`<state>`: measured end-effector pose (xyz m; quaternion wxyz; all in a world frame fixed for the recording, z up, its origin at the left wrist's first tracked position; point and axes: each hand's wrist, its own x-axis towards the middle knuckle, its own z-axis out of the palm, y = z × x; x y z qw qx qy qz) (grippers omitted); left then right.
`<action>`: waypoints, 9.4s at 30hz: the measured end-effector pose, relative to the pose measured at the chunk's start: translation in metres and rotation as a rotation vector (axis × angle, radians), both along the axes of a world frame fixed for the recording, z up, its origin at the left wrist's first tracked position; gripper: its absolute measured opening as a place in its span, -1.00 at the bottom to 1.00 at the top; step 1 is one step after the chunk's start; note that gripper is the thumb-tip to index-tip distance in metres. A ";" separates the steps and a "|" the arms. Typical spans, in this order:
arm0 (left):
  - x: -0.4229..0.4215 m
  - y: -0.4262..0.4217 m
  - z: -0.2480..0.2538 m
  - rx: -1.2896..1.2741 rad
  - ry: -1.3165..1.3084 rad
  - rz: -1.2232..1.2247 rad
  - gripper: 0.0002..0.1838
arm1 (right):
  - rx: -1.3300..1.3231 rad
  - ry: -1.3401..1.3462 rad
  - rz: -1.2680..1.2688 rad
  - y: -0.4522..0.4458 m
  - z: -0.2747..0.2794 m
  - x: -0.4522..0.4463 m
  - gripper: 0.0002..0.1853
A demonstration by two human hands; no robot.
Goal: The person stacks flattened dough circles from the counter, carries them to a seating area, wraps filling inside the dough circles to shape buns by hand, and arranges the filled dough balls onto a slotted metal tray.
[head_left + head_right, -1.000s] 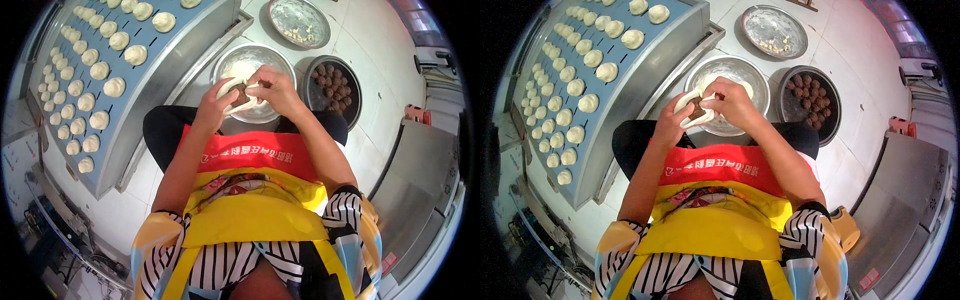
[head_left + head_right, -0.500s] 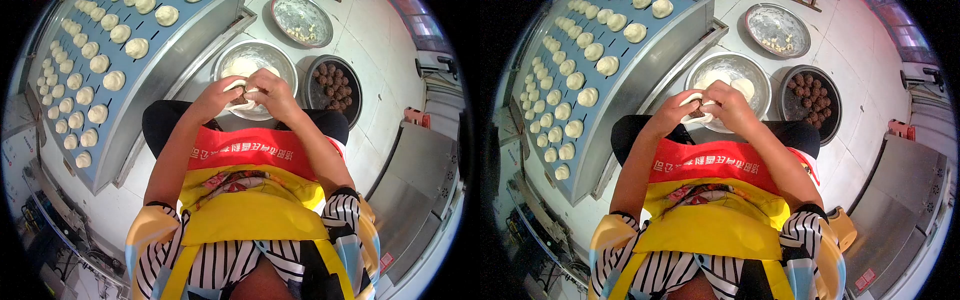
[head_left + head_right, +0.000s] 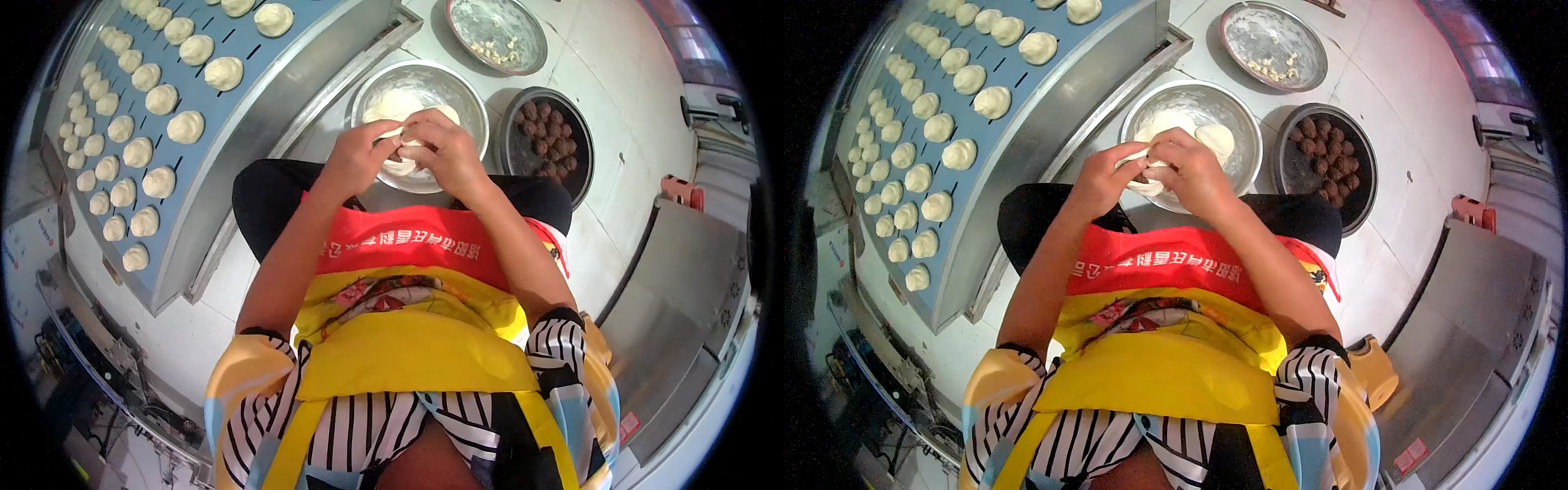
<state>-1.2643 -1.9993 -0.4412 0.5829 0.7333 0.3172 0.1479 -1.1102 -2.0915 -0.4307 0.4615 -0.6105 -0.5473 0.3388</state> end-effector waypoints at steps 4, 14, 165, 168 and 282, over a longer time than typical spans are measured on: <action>0.003 -0.002 0.001 -0.256 -0.039 0.164 -0.63 | -0.172 0.197 -0.182 0.002 0.003 -0.001 -0.79; 0.004 -0.018 -0.002 -0.787 -0.293 0.393 -0.60 | -0.331 0.209 -0.081 0.002 -0.003 0.002 -0.78; 0.021 -0.034 0.038 -0.962 -0.408 0.158 -0.39 | -0.101 0.148 0.036 -0.001 0.061 -0.011 -0.61; 0.035 -0.044 0.025 -0.900 -0.459 0.344 -0.38 | -0.143 0.093 -0.014 0.004 0.041 -0.006 -0.51; 0.026 -0.039 0.025 -1.107 -0.481 0.252 -0.30 | 0.038 -0.293 0.269 -0.013 0.064 0.013 -0.24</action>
